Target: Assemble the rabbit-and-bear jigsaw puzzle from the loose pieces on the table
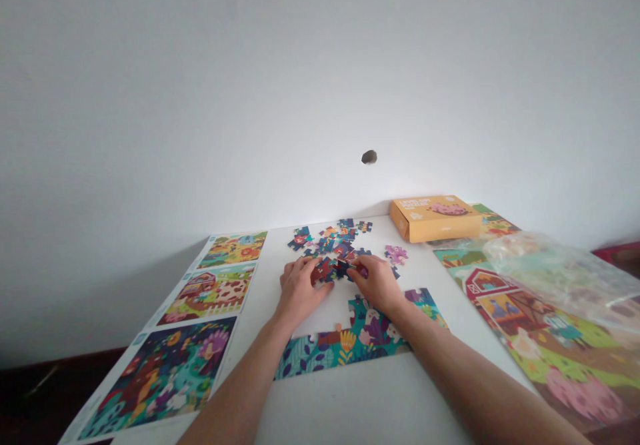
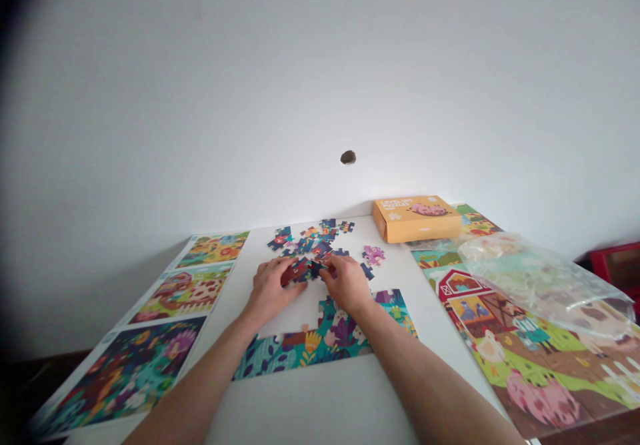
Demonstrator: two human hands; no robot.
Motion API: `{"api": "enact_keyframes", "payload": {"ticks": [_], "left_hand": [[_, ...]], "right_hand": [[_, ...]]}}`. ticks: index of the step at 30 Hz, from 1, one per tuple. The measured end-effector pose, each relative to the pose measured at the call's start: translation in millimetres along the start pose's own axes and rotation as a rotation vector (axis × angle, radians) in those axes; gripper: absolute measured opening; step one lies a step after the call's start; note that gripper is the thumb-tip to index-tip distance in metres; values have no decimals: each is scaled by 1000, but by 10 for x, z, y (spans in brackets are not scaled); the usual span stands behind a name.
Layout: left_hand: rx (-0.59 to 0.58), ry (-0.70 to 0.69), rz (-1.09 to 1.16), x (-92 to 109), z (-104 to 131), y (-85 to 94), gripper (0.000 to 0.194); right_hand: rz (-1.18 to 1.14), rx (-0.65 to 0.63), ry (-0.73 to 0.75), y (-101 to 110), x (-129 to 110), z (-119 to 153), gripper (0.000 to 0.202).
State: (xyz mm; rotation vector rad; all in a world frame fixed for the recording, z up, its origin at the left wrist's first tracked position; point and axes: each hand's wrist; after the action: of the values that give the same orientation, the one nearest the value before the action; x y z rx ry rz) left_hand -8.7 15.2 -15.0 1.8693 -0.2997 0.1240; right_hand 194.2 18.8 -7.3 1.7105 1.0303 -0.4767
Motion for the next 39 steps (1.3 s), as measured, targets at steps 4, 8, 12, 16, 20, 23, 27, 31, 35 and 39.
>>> {"api": "enact_keyframes", "payload": {"ticks": [4,8,12,16,20,23,27,31,35,39], "left_hand": [[-10,44,-54,16,4,9,61],[-28,102,-86,23,3,30,56],[-27,132,-96,35,1,59,43],[0,200,-120,29,4,77,39],[26,241,-170,25,16,89,41],[36,134,-178,41,28,98,35],[38,104,-180,50,35,101,28],[49,175,-192,31,32,95,28],[41,31,-177,41,41,95,32],[-9,-83,-159,61,51,88,28]], "right_hand": [[43,17,-86,-3,32,-4,10],[109,83,-240,26,79,-20,15],[142,85,-285,25,84,-24,21],[261,125,-244,27,42,-8,35],[333,4,-122,23,-18,26,40],[324,-196,-10,-2,-31,47,39],[361,-178,-83,-5,0,43,30],[415,-98,-161,32,10,31,28],[411,-139,-87,26,-32,35,41],[363,-272,34,-2,-65,37,57]]}}
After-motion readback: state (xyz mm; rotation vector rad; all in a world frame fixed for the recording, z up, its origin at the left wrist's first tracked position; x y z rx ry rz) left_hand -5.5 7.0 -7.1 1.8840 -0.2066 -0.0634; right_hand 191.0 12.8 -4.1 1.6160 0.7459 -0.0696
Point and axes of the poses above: each hand's wrist, its own z-axis away from the middle knuckle, its own y-axis out of the back of the hand, x = y × z, and after that the axes turned 9 degrees about -z, right-handed
